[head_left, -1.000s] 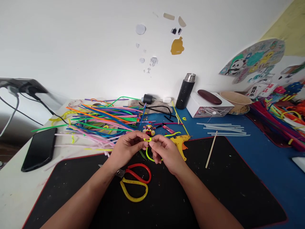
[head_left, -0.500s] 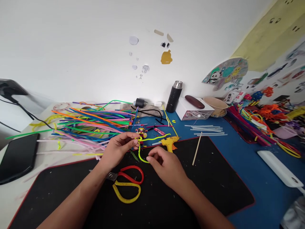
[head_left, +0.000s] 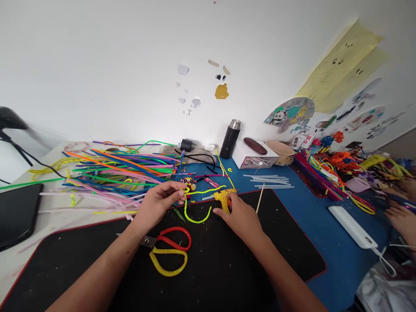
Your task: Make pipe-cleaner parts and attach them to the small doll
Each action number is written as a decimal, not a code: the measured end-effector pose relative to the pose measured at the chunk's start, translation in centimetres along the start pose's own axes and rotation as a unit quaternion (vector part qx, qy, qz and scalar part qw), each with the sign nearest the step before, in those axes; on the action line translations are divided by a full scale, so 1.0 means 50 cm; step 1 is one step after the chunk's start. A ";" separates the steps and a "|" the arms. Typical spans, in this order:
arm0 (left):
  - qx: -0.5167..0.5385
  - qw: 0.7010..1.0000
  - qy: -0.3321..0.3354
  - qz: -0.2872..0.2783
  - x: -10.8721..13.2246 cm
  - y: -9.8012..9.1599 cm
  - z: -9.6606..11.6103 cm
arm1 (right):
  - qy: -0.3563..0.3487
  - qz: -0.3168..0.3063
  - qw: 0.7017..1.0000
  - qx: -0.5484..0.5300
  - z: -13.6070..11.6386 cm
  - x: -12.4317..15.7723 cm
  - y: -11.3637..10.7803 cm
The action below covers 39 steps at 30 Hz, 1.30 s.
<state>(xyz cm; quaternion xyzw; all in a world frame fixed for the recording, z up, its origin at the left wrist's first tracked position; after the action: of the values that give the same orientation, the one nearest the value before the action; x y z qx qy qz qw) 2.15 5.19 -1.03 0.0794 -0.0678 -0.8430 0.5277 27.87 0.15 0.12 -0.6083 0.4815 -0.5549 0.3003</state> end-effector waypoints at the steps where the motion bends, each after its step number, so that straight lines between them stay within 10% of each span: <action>1: -0.002 1.000 0.001 0.001 0.000 -0.001 0.001 | 0.000 0.001 1.000 0.004 -0.005 -0.006 0.003; 21: 0.029 1.000 0.002 -0.006 0.000 0.001 -0.001 | -0.096 0.187 0.971 -0.117 0.038 0.033 -0.009; 39: 0.265 0.963 -0.033 -0.029 0.020 0.053 -0.019 | -0.275 0.031 0.680 -0.679 -0.102 -0.003 0.003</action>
<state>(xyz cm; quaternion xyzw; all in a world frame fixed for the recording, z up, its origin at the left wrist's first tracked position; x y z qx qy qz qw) 4.23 3.14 -1.48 0.1902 -0.3035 -0.8119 0.4610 22.95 1.10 0.97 -0.7552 0.6404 0.1262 -0.0600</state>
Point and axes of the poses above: each hand's wrist, its own x-axis away from the middle knuckle, its own y-axis out of the palm, z = x × y, the point moved 5 cm from there along -x, towards the middle knuckle, and after that the axes turned 14 degrees about -z, right-handed, at the moved point
